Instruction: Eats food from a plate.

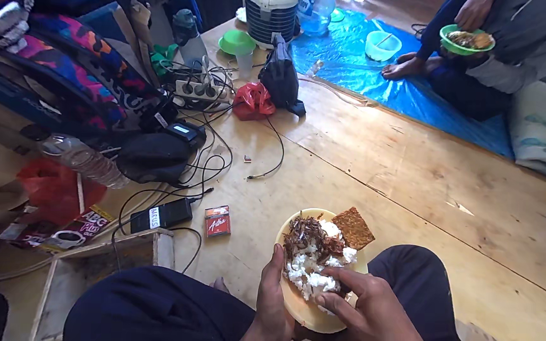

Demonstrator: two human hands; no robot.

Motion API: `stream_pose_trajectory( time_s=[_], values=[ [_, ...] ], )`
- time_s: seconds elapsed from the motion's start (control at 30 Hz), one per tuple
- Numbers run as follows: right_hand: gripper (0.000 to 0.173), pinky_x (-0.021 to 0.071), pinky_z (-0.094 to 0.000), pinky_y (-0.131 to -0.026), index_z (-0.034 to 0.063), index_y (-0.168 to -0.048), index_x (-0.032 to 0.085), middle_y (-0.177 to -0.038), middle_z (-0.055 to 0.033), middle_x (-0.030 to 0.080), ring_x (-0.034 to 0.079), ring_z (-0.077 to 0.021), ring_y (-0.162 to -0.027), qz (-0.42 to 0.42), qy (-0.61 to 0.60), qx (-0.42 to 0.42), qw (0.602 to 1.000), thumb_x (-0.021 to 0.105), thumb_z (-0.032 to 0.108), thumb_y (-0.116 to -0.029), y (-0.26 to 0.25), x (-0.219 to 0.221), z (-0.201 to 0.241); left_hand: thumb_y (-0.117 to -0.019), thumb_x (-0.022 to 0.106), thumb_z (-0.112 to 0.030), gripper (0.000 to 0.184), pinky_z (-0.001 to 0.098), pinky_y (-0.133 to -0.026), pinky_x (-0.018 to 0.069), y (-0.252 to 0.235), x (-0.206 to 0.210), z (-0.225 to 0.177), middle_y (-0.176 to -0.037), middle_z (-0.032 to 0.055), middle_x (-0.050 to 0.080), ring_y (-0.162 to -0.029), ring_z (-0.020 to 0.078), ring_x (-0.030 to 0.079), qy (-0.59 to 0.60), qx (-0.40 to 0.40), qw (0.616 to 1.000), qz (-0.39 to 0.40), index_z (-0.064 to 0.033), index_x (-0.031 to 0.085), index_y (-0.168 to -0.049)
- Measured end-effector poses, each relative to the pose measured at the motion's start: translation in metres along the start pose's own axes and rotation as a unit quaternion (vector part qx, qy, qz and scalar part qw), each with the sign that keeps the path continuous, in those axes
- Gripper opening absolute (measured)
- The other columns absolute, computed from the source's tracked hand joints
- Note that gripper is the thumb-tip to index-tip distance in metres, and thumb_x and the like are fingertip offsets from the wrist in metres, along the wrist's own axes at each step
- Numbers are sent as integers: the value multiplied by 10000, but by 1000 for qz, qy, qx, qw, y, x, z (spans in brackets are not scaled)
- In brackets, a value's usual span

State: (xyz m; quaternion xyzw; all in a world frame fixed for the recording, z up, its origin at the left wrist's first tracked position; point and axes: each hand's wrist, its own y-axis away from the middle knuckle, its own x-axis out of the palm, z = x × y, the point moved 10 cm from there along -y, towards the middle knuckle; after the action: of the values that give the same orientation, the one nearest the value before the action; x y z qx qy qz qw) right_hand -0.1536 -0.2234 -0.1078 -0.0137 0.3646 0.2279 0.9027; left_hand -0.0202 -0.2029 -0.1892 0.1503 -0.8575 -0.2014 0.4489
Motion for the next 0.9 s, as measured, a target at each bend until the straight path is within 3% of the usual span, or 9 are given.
stream_pose_trajectory(
  time_s=[0.1,0.2,0.37,0.47,0.6,0.8,0.9],
  values=[
    [367,583,-500,-753,8,-1270,705,-983,-106,774,739,-242,-822,5,68,-14,998,566,262,-1043,4,-5,9,-1105,295,-413,547,462,-1006,556,-1,-1,1,-1301,187,652,-1193,268,655,-3,1,1000,-2,-25,521,-1416],
    [317,582,-516,-783,21,-1283,711,-1153,-180,723,728,-311,-939,-9,96,-9,995,584,143,-1020,8,-10,17,-1106,288,-424,560,476,-1018,546,-2,-3,1,-1318,195,639,-1211,278,644,-3,-1,1000,-2,-23,515,-1423],
    [207,543,-479,-802,164,-1108,808,-1059,-76,746,680,-305,-1025,-106,187,-64,975,660,228,-978,15,-6,19,-1104,286,-420,553,475,-992,563,-1,1,2,-1288,199,654,-1179,280,662,12,-5,1000,8,-22,517,-1411],
    [169,588,-361,-819,111,-1046,814,-962,-80,740,692,-252,-957,-137,178,-102,969,677,171,-967,18,2,23,-1103,290,-430,556,478,-990,564,0,2,2,-1287,202,652,-1176,283,663,26,-13,1000,10,-27,507,-1420],
    [165,579,-286,-843,75,-1015,801,-911,-83,736,700,-211,-916,-134,176,-135,966,646,77,-961,19,17,31,-1108,275,-416,545,451,-969,577,2,3,1,-1260,189,665,-1146,261,678,32,-15,999,9,-25,505,-1411],
    [252,592,-330,-862,22,-1098,778,-973,-135,735,712,-278,-944,-63,190,-140,970,607,-26,-920,15,31,33,-1108,252,-434,554,444,-964,579,2,1,0,-1259,170,669,-1149,248,676,28,-24,999,6,-50,498,-1422],
    [189,590,-319,-867,70,-1001,799,-961,-100,753,720,-238,-951,-76,147,-130,978,619,39,-950,13,17,28,-1104,258,-438,553,450,-961,582,1,4,-1,-1253,166,675,-1144,249,681,31,-17,999,4,-52,504,-1414]
  ],
)
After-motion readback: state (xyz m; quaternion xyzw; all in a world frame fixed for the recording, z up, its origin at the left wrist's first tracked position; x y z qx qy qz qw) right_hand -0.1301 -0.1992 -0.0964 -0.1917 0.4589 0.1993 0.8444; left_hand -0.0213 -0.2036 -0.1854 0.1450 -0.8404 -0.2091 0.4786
